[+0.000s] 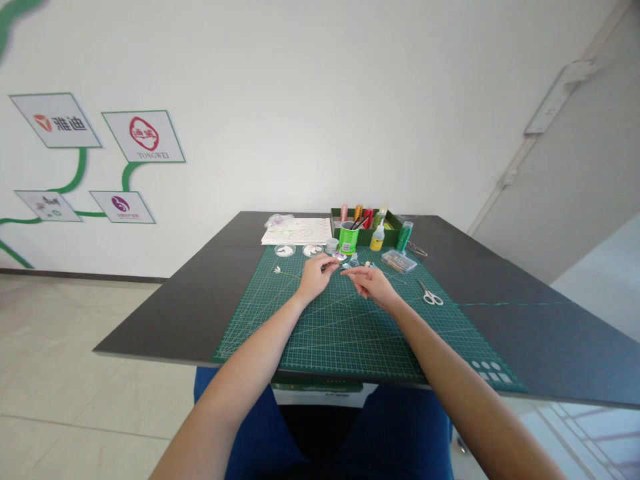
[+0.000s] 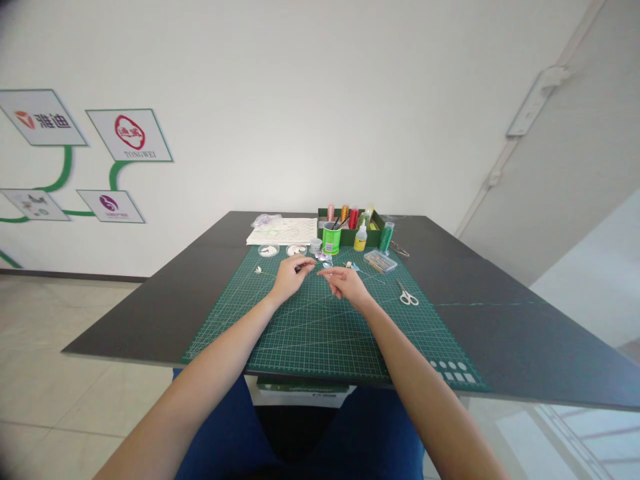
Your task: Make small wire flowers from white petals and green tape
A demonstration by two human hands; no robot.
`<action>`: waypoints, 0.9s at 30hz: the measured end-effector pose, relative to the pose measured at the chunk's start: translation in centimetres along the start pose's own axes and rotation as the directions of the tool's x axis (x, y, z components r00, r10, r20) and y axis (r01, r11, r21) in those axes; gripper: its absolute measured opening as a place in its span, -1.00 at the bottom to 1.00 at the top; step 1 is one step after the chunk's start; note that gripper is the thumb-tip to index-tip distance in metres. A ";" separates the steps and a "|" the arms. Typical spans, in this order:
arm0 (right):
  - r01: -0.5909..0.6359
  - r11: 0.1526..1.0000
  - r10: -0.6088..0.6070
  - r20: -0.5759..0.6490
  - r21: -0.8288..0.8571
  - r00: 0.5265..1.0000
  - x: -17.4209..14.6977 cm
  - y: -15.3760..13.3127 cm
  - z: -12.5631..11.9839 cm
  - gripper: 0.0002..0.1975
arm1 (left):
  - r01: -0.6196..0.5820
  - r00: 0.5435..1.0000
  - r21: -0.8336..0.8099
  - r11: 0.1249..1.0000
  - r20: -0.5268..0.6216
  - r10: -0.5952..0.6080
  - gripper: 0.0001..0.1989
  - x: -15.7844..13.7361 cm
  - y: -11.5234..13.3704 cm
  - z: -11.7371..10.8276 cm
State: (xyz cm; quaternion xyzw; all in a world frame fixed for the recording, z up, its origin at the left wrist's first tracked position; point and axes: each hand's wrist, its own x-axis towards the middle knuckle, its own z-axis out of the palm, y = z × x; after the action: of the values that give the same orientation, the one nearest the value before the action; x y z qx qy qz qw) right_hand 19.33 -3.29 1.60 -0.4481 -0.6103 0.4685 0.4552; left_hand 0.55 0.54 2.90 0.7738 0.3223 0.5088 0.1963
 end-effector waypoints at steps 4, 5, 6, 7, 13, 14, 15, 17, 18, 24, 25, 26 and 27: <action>-0.007 1.000 0.007 -0.014 -0.011 1.000 -0.2 -0.3 -0.1 -0.54 | 0.004 1.000 -0.011 1.000 0.001 -0.004 -0.87 0.1 0.5 0.0; -0.004 1.000 0.004 -0.013 -0.016 1.000 -0.2 -0.4 -0.1 -0.55 | 0.009 1.000 -0.018 1.000 -0.002 -0.009 -0.87 0.1 0.6 0.0; -0.002 1.000 0.001 -0.011 -0.023 1.000 -0.3 -0.5 -0.1 -0.55 | 0.016 1.000 -0.027 1.000 -0.007 -0.016 -0.87 0.1 0.6 0.1; 0.001 0.999 -0.001 -0.010 -0.032 1.000 -0.3 -0.6 -0.1 -0.55 | 0.026 1.000 -0.037 0.999 -0.012 -0.027 -0.87 0.1 0.5 0.1; 0.025 0.990 -0.027 -0.010 -0.139 1.000 -0.2 -1.0 0.3 -0.60 | 0.086 0.996 -0.105 0.991 -0.001 -0.086 -0.86 0.7 0.1 0.0; 0.026 0.987 -0.028 -0.007 -0.160 1.000 -0.1 -1.1 0.4 -0.60 | 0.079 0.997 -0.109 0.991 0.016 -0.078 -0.86 0.8 0.0 -0.2; 0.025 0.983 -0.026 -0.002 -0.179 1.000 0.0 -1.3 0.5 -0.60 | 0.069 0.997 -0.109 0.992 0.038 -0.065 -0.87 0.9 0.0 -0.4; 0.020 0.975 -0.017 0.016 -0.219 1.000 0.3 -1.6 0.6 -0.60 | 0.053 0.996 -0.101 0.993 0.078 -0.046 -0.87 1.1 -0.3 -1.1; 0.018 0.971 -0.011 0.030 -0.240 1.000 0.5 -1.8 0.6 -0.61 | 0.052 0.995 -0.097 0.994 0.088 -0.044 -0.88 1.1 -0.5 -1.4; 0.094 0.940 -0.060 0.111 -0.328 0.992 0.9 -1.6 1.0 -0.64 | 0.117 0.992 -0.102 0.988 0.054 -0.112 -0.89 0.9 -2.1 -2.8; 0.121 0.933 -0.083 0.123 -0.338 0.989 0.8 -1.5 1.1 -0.65 | 0.126 0.991 -0.097 0.987 0.046 -0.122 -0.89 0.8 -2.2 -2.9; 0.148 0.925 -0.106 0.135 -0.350 0.985 0.7 -1.4 1.3 -0.66 | 0.131 0.991 -0.089 0.987 0.043 -0.128 -0.90 0.7 -2.3 -3.0; 0.174 0.915 -0.128 0.146 -0.364 0.981 0.6 -1.4 1.4 -0.66 | 0.131 0.991 -0.077 0.988 0.047 -0.128 -0.90 0.7 -2.2 -3.1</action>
State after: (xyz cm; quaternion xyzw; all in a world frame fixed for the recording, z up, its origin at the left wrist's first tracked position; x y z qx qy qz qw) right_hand 17.70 -3.18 2.84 -0.4496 -0.7475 0.3325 0.3586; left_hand -2.74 2.53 3.21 0.7532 0.3469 0.4912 0.2664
